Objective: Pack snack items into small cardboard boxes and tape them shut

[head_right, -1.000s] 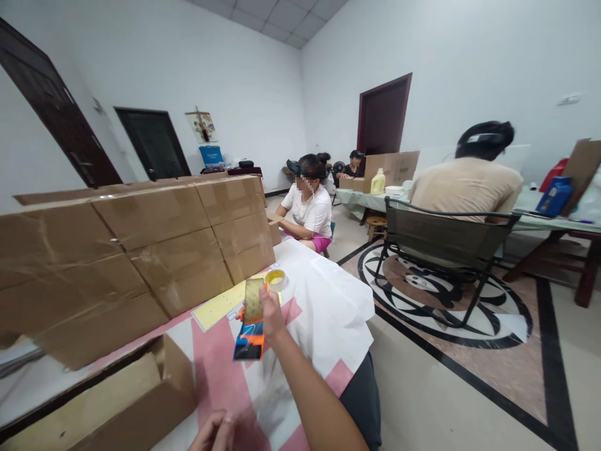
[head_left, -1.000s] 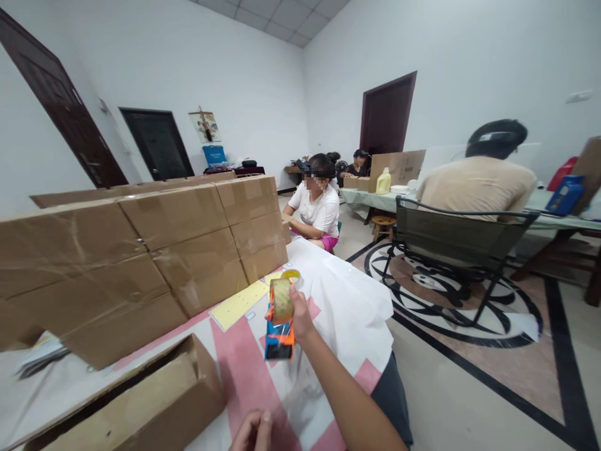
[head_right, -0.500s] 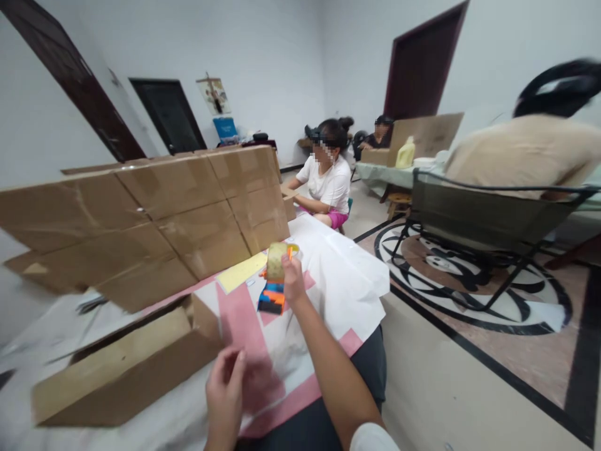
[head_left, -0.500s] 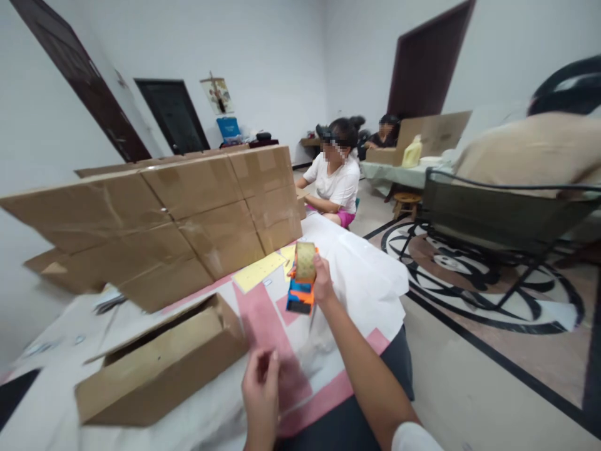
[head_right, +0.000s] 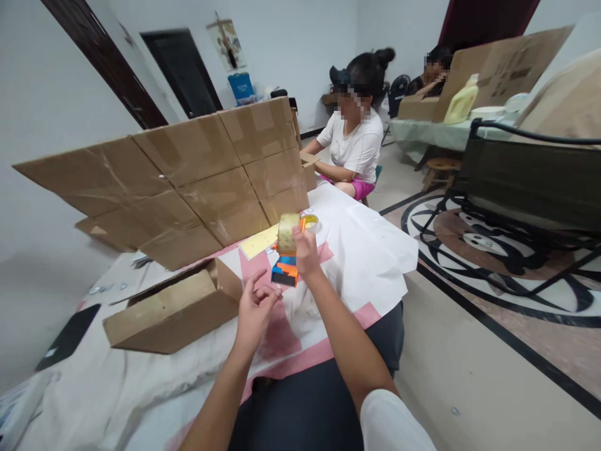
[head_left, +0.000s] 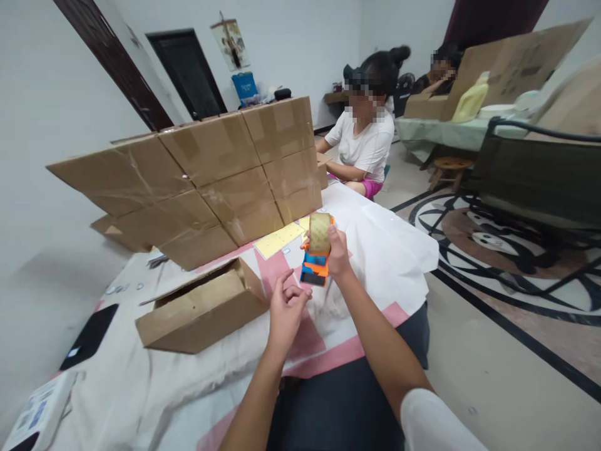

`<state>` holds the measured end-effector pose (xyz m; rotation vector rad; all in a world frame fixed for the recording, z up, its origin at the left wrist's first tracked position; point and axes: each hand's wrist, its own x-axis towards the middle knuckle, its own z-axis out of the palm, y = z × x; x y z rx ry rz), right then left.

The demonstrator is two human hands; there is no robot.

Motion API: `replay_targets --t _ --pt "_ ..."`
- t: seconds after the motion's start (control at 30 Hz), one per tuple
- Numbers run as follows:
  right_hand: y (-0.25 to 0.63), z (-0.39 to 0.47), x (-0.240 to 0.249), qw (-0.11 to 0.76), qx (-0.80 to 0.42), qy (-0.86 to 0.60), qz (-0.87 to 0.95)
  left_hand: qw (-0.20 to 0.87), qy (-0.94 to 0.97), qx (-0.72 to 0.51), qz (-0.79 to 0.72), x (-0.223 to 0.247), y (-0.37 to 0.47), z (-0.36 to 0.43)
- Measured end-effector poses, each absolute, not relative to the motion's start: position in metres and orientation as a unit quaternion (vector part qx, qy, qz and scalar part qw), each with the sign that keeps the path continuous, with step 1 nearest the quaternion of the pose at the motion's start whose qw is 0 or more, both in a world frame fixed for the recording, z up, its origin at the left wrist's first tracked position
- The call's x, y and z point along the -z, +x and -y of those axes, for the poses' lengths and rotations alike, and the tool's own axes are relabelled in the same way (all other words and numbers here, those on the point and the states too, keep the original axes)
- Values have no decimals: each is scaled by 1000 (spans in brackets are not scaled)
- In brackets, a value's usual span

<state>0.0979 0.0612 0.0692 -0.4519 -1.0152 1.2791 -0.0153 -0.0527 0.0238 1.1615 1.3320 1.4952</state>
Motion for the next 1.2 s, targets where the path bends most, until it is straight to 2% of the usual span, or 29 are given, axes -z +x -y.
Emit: replay_targets --t 0.17,0.57,0.8,1.2 --pt "98 -61 -72 667 -551 -214 454 351 458 -619 -533 -30 -17 59" --pt "94 -61 -80 660 -593 -234 398 342 461 -623 -531 -32 -15 60" --pt "97 -63 -75 668 -559 -252 421 351 450 -640 -514 -40 -9 72" --pt "92 -60 -80 662 -605 -246 369 314 470 -617 -547 -24 -9 62"
